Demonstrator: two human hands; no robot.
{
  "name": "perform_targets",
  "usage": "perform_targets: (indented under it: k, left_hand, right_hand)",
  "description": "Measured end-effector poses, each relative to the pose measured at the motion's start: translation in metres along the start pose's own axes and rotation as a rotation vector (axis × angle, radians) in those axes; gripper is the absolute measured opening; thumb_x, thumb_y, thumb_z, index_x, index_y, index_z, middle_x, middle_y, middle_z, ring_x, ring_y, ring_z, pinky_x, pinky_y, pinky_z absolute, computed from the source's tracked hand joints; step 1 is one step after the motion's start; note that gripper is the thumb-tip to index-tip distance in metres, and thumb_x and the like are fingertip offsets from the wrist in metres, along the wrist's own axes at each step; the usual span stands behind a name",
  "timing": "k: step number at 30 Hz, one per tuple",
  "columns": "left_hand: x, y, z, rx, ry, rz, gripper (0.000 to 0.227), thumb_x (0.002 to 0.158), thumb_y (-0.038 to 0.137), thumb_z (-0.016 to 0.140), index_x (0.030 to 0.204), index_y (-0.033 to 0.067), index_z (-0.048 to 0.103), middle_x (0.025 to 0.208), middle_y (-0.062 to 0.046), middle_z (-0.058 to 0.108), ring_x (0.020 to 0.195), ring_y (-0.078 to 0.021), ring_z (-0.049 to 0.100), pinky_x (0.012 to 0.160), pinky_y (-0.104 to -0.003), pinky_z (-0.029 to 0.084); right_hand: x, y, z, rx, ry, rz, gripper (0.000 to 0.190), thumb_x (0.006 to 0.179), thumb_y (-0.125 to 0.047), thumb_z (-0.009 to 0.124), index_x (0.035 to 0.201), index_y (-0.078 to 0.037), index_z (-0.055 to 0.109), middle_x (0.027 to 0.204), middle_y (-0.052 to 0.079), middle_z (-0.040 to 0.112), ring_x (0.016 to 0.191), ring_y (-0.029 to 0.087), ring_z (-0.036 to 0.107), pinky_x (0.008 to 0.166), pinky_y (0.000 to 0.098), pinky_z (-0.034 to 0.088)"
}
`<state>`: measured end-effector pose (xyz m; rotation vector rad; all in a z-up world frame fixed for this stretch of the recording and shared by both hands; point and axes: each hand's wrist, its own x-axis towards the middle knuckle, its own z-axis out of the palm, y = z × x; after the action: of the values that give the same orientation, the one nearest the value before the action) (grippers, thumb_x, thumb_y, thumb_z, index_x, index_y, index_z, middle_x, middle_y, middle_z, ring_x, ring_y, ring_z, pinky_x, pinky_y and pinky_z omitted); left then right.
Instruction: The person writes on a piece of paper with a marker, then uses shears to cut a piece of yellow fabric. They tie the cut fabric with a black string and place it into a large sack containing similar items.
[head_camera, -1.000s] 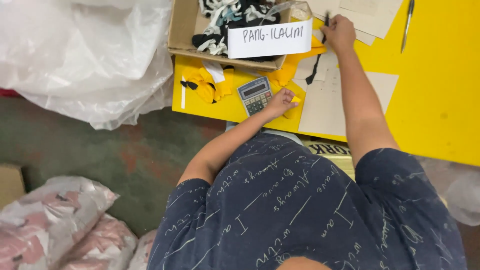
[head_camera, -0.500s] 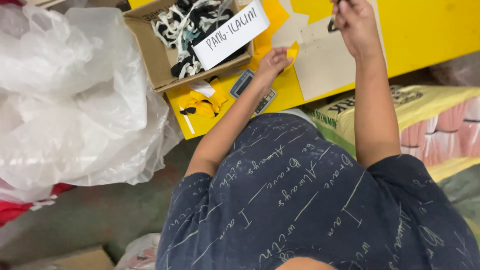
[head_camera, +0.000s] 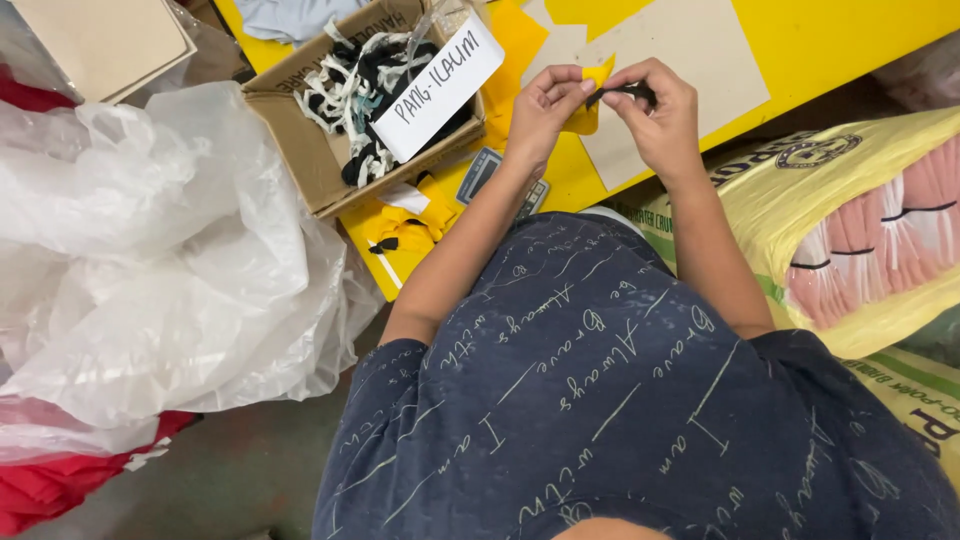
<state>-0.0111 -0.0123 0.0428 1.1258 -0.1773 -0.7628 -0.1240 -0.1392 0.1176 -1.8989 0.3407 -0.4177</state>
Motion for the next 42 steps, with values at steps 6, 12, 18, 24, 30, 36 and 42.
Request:
perform_targets:
  k: [6,12,18,24,30,36,42]
  left_hand:
    - [0.001,0.004,0.0,0.069,-0.023,0.129,0.018,0.088,0.013,0.082,0.103,0.0079,0.074,0.102,-0.003,0.076,0.093,-0.0111,0.071,0.087,-0.026,0.061]
    - [-0.011,0.029,0.007,0.323,0.01,0.281,0.014,0.09,0.014,0.078,0.102,0.011,0.073,0.099,-0.001,0.074,0.09,-0.0105,0.07,0.085,-0.022,0.061]
    - [-0.021,0.04,0.015,0.445,0.036,0.379,0.018,0.096,0.017,0.073,0.112,0.0151,0.067,0.097,0.001,0.071,0.092,-0.0089,0.067,0.083,-0.022,0.056]
    - [-0.029,0.042,0.021,0.458,0.025,0.424,0.025,0.098,0.019,0.07,0.121,0.0172,0.061,0.097,0.001,0.068,0.09,-0.0088,0.065,0.082,-0.023,0.054]
    - [-0.028,0.04,0.023,0.566,0.005,0.536,0.023,0.099,0.013,0.066,0.12,0.0145,0.057,0.1,-0.002,0.066,0.09,-0.0111,0.066,0.083,-0.024,0.055]
    - [-0.026,0.035,0.027,0.57,-0.006,0.517,0.026,0.096,0.013,0.066,0.117,0.0133,0.051,0.099,-0.001,0.06,0.086,-0.0106,0.059,0.08,-0.024,0.051]
    - [-0.04,0.035,0.033,0.63,-0.029,0.589,0.015,0.102,0.014,0.061,0.116,0.0112,0.053,0.105,-0.003,0.059,0.089,-0.0136,0.06,0.083,-0.026,0.053]
  right_hand:
    - [0.017,-0.015,-0.004,-0.128,-0.055,-0.192,0.011,0.106,-0.003,0.074,0.105,-0.005,0.063,0.126,0.014,0.058,0.073,0.009,0.038,0.06,0.0229,0.033]
    - [0.024,0.009,-0.005,-0.211,-0.195,-0.186,0.019,0.111,-0.009,0.065,0.125,0.001,0.055,0.113,0.015,0.055,0.101,0.024,0.057,0.073,0.0325,0.047]
    - [0.025,0.016,0.007,-0.224,-0.071,-0.304,0.011,0.113,-0.006,0.056,0.109,0.004,0.057,0.102,0.017,0.055,0.091,0.029,0.058,0.076,0.0379,0.047]
    - [0.017,0.027,0.015,-0.232,0.027,-0.27,0.015,0.113,-0.013,0.054,0.111,0.002,0.058,0.104,0.015,0.064,0.093,0.03,0.064,0.08,0.0394,0.05]
    - [0.01,0.019,0.004,0.041,-0.064,-0.07,0.012,0.112,-0.016,0.057,0.11,-0.004,0.054,0.104,0.008,0.06,0.097,0.018,0.056,0.086,0.0312,0.045]
    - [0.004,0.007,0.001,0.06,-0.076,-0.1,0.01,0.108,-0.005,0.06,0.117,-0.001,0.058,0.113,0.011,0.063,0.107,0.021,0.061,0.096,0.0322,0.05]
    - [0.0,0.003,-0.007,-0.1,0.013,-0.238,0.007,0.108,-0.003,0.063,0.112,0.002,0.063,0.106,0.014,0.067,0.099,0.026,0.065,0.087,0.036,0.052]
